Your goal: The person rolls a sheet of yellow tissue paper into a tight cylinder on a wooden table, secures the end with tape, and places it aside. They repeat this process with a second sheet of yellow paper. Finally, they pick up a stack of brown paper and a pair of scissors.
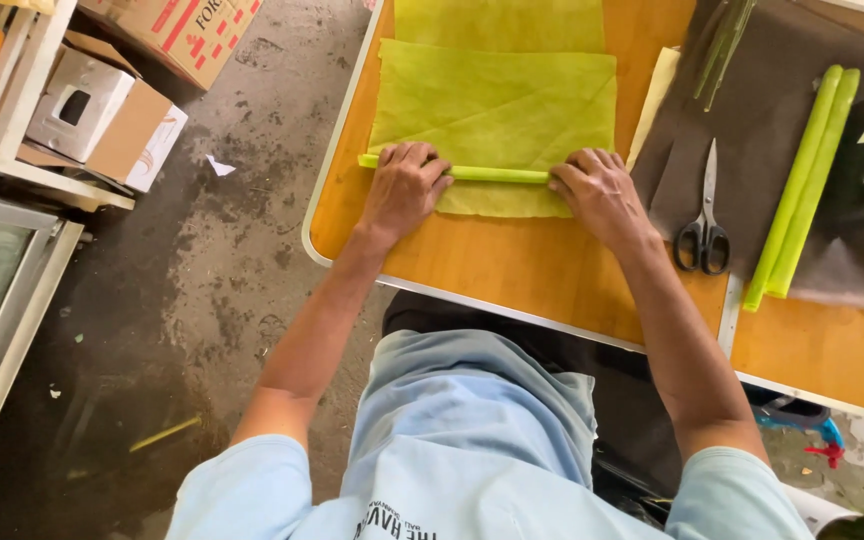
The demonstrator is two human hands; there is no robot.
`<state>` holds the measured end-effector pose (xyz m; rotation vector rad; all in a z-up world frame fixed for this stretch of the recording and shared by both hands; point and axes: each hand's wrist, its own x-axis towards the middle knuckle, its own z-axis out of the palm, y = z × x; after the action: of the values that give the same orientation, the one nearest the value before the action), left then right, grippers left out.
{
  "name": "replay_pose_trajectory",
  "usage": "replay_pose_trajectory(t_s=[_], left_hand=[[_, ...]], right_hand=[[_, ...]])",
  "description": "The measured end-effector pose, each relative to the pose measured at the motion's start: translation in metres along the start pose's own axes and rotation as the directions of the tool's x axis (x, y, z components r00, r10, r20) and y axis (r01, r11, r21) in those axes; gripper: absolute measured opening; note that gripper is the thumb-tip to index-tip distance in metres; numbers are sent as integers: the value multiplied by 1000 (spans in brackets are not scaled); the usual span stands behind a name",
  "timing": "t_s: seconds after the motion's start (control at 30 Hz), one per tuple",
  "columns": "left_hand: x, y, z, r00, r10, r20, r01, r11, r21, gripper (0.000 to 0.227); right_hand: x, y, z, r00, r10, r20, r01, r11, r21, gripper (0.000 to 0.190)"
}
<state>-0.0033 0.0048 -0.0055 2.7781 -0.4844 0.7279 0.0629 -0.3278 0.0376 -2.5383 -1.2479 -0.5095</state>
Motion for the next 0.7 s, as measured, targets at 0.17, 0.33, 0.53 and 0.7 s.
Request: replay_pose_trajectory(t_s=[0.17,0.33,0.53,0.7], left_hand=[[5,-11,18,999,43,-13,-42,997,61,10],[16,-18,22,999,39,1,-39,997,71,7],[30,-20,20,999,-3,52,4,1000,-14,8],[29,-28,20,998,47,42,-46,999,-20,8]], right_hand=[[-1,12,14,999,-29,14,30,999,-46,7],[6,23,14,997,-42,63,43,999,-6,9],[11,22,11,995,22,100,-35,991,133,11],[10,24,11,999,2,37,-6,993,119,10]])
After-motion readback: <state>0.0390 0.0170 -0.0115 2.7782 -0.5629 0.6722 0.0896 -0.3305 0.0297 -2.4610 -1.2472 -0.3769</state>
